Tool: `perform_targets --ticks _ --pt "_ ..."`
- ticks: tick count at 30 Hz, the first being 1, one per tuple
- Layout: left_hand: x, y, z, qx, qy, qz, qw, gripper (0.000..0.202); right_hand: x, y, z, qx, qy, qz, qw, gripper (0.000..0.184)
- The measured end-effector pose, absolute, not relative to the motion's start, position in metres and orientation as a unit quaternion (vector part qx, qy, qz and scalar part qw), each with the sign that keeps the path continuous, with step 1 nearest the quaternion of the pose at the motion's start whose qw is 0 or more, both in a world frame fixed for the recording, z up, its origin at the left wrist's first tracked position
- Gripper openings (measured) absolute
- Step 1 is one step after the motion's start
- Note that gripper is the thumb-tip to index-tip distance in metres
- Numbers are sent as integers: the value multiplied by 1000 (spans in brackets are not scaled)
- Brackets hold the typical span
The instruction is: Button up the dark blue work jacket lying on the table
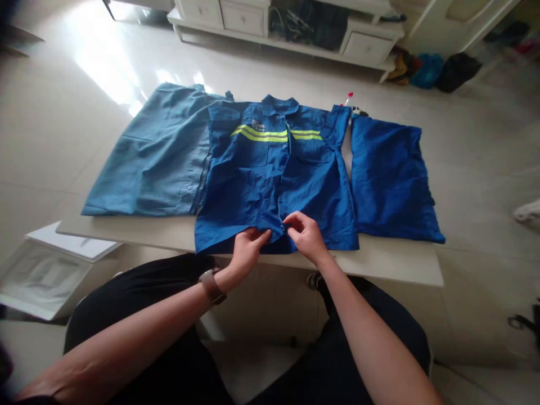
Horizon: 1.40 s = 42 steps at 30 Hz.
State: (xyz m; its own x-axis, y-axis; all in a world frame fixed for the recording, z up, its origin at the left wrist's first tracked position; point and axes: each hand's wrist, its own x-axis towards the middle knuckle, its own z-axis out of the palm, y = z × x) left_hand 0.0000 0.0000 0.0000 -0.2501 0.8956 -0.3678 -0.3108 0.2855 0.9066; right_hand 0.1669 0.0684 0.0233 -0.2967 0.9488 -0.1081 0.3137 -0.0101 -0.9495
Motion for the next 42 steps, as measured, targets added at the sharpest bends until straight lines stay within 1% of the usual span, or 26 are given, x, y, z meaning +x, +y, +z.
perform_targets --ticks 5,12,16,20,25,31,36,42 --pt "3 4 -3 275 552 548 565 20 164 64 21 -480 -632 531 297 14" --pt "2 8 5 334 558 549 525 26 163 62 20 -472 -656 520 277 14" --pt "1 11 9 363 566 536 511 21 164 61 20 -467 -677 508 255 14" --pt "1 11 11 353 571 531 517 18 162 58 22 -466 -698 487 243 19" --pt "2 11 13 350 565 530 526 19 162 58 22 -490 -713 432 255 13" --pt "3 11 10 355 561 533 524 23 164 59 21 -513 -702 412 274 15" --pt "3 11 11 327 562 532 542 17 161 57 26 -523 -712 375 280 13" --pt "2 10 10 280 555 528 578 12 158 55 28 -517 -723 360 282 11"
